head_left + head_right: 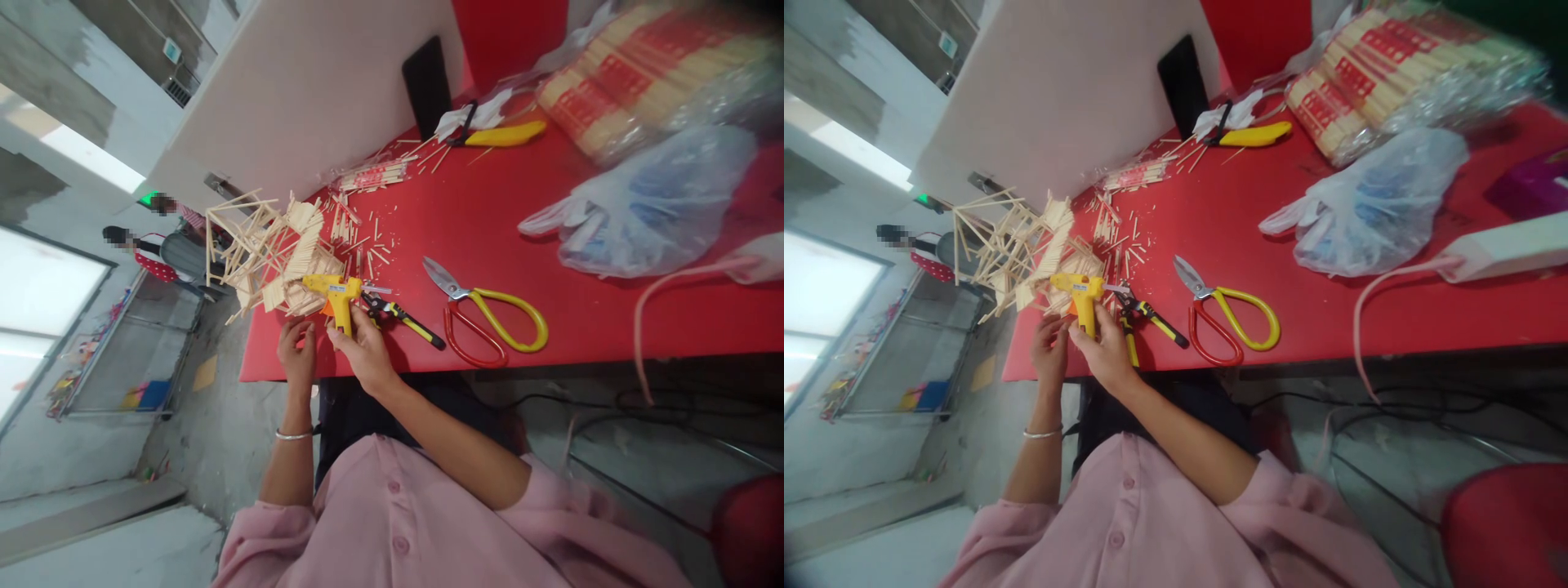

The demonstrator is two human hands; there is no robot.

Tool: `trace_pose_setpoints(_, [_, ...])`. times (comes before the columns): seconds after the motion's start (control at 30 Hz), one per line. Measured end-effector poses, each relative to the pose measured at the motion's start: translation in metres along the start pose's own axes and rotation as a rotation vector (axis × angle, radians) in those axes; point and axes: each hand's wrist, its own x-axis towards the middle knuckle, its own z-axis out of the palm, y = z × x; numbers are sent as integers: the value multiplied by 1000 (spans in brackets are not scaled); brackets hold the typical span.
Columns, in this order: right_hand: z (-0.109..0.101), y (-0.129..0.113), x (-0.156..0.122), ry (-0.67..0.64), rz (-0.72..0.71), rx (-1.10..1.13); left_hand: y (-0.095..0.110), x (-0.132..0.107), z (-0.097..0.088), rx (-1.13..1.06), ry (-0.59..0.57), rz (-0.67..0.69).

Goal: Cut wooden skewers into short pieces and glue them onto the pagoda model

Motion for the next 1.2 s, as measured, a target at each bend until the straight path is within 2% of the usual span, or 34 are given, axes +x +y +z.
trace_pose_setpoints(0.23, [2, -7, -5, -17, 128, 198, -3, -2, 0, -4, -10, -30])
trace_pose_setpoints(0.53, [4, -7, -9, 6, 65, 150, -4, -5, -4, -8, 7, -29])
trace_pose_setpoints(0.8, [3, -5, 0, 28, 94, 163, -5, -6, -5, -3, 18, -47])
trace_pose_setpoints(1.2, [3, -10, -14, 14, 87, 184, -1, -4, -7, -7, 14, -36])
